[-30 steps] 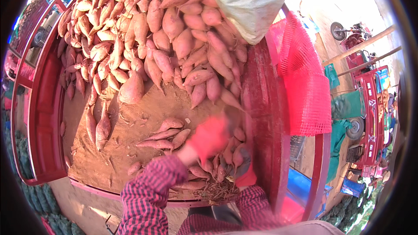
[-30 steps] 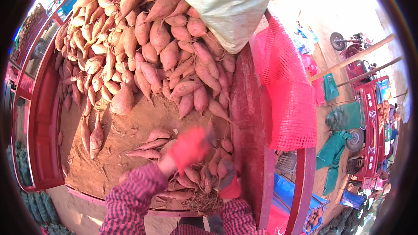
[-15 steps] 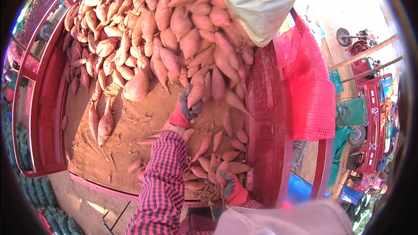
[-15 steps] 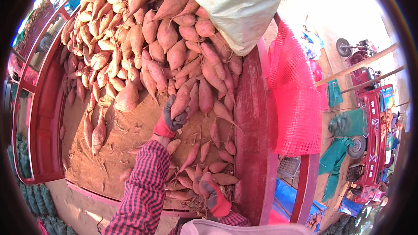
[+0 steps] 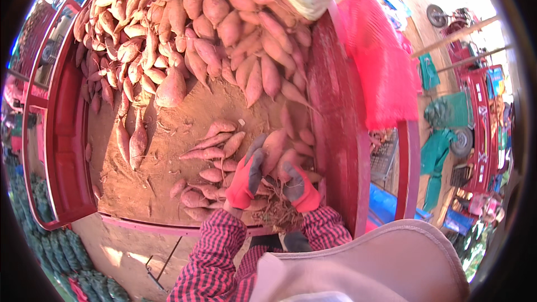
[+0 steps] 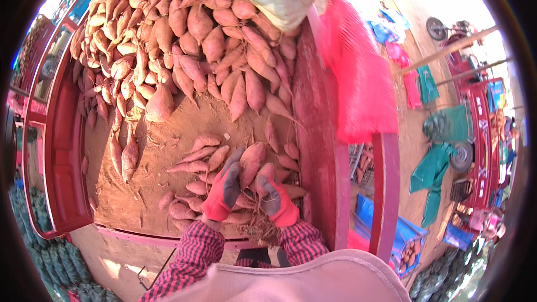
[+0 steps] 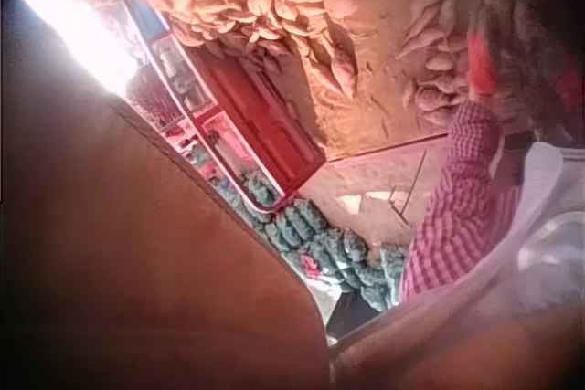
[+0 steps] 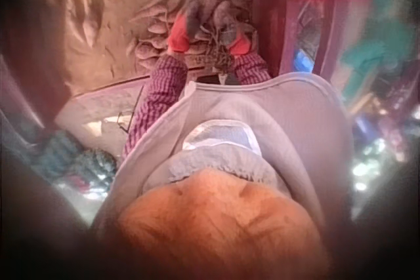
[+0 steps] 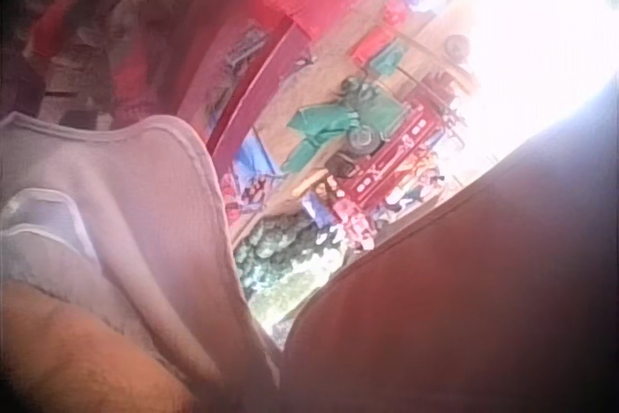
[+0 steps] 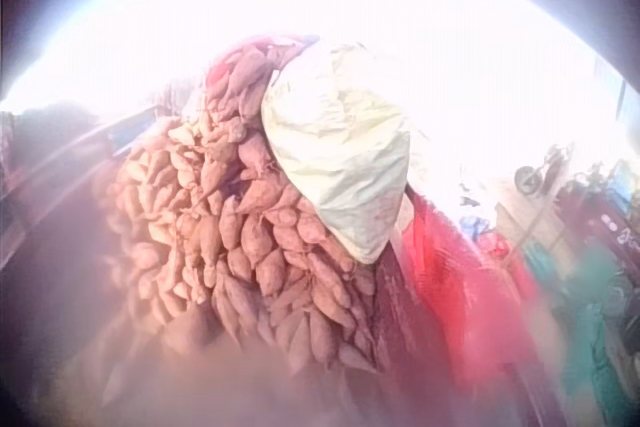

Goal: The person stands at the back of a red truck and repeatedly scoops sweet potatoes from a large pile into a red mesh bag. They then carry the bag to a blue crate on the ground and pour the potatoes into it. This cycle repeats throughout the clip.

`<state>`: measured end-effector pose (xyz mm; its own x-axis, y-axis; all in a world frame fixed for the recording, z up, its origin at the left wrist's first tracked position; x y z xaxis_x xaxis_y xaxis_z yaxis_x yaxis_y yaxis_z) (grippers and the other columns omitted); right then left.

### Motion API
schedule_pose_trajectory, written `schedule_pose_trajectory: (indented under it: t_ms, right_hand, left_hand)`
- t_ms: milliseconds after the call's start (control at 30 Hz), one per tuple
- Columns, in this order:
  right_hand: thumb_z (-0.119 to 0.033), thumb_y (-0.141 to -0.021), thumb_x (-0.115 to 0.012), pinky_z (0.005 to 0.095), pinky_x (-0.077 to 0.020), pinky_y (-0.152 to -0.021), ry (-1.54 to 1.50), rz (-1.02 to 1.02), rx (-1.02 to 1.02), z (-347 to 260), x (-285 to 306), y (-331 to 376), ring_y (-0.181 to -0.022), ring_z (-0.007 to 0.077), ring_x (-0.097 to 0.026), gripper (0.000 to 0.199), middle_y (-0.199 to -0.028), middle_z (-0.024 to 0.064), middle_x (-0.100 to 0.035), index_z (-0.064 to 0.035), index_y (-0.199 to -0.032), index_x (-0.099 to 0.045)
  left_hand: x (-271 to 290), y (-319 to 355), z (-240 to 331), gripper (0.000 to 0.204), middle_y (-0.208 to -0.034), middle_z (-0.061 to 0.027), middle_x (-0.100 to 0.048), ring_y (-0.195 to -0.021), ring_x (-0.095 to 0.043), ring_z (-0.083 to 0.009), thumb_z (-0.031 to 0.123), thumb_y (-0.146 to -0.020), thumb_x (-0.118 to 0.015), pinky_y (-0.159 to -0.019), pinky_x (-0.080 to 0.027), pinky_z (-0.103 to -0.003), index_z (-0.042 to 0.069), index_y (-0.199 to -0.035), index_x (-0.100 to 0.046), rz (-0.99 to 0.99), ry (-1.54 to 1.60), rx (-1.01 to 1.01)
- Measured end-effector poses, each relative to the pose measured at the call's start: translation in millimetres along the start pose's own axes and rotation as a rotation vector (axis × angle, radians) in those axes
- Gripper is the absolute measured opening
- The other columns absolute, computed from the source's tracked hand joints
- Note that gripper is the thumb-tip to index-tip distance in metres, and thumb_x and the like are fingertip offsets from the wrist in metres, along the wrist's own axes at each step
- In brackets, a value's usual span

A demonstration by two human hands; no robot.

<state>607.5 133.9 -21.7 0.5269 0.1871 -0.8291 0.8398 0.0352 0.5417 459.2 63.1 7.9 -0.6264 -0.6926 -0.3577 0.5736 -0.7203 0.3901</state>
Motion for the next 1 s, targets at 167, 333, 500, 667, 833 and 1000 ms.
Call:
schedule_pose_trajectory:
  t_ms: [167,333,500,667,833,1000]
  right_hand:
    - [-0.021,-0.103,-0.063,0.0347,-0.0496,-0.101,0.023,-0.321,-0.023,24.6,-90.7,16.4,-0.113,0.0177,-0.064,0.035,-0.126,0.0082,-0.066,-0.0105,-0.136,-0.062]
    - [-0.022,-0.103,-0.063,0.0353,-0.0496,-0.102,0.136,-0.607,0.082,32.1,-160.3,145.9,-0.114,0.0180,-0.064,0.035,-0.126,0.0087,-0.067,-0.0104,-0.136,-0.063]
    - [-0.034,-0.093,-0.071,0.0376,-0.0413,-0.110,0.463,-0.328,0.483,0.9,-149.9,294.1,-0.123,0.0196,-0.057,0.058,-0.132,0.0101,-0.062,-0.0037,-0.141,-0.056]
    - [-0.035,-0.088,-0.077,0.0402,-0.0444,-0.103,0.240,-0.341,0.815,-40.6,-42.4,449.1,-0.113,0.0231,-0.058,0.045,-0.126,0.0144,-0.061,-0.0067,-0.122,-0.065]
    - [-0.039,-0.099,-0.065,0.0333,-0.0508,-0.070,0.073,-0.133,1.429,-84.9,178.5,566.6,-0.081,0.0172,-0.058,0.032,-0.091,0.0050,-0.062,-0.0112,-0.086,-0.059]
    - [-0.034,-0.100,-0.064,0.0298,-0.0500,-0.069,-0.582,0.376,1.616,-91.8,417.7,704.4,-0.081,0.0157,-0.059,0.025,-0.095,0.0035,-0.063,-0.0104,-0.097,-0.059]
  left_hand:
    - [-13.3,92.6,49.2,0.054,-0.146,-0.0119,-0.055,-0.130,-0.054,-0.0193,0.033,-0.105,-0.055,-0.111,-0.043,-0.035,0.002,-0.149,-0.050,0.085,-0.282,0.018]
    - [-81.2,196.4,112.3,0.063,-0.139,-0.0181,-0.060,-0.129,-0.057,-0.0269,0.040,-0.099,-0.061,-0.109,-0.046,-0.041,-0.002,-0.145,-0.048,0.176,-0.770,-0.506]
    - [-184.2,220.0,126.4,0.060,-0.136,-0.0162,-0.061,-0.123,-0.059,-0.0253,0.037,-0.099,-0.062,-0.104,-0.048,-0.039,-0.001,-0.144,-0.049,-0.023,-0.688,-0.534]
    - [-326.3,218.1,82.1,0.058,-0.132,-0.0143,-0.061,-0.118,-0.060,-0.0237,0.034,-0.099,-0.062,-0.099,-0.049,-0.037,-0.001,-0.143,-0.050,-0.380,-0.581,-0.360]
    - [-433.8,237.6,12.9,0.055,-0.129,-0.0123,-0.062,-0.113,-0.061,-0.0222,0.031,-0.099,-0.062,-0.094,-0.051,-0.035,-0.001,-0.143,-0.051,-0.605,-0.526,-0.110]
    - [-482.3,275.4,-45.7,0.052,-0.125,-0.0104,-0.063,-0.107,-0.063,-0.0206,0.028,-0.099,-0.063,-0.089,-0.052,-0.033,0.000,-0.142,-0.052,-0.623,-0.490,0.103]
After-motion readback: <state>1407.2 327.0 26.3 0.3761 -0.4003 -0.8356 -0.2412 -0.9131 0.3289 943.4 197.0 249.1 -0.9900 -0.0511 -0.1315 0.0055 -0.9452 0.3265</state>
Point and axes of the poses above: each hand's wrist, its own y-axis away from the middle knuckle, its own x-axis out of the back of the hand, z = x × y, the point moved 7 cm from there along -y, towards the middle knuckle
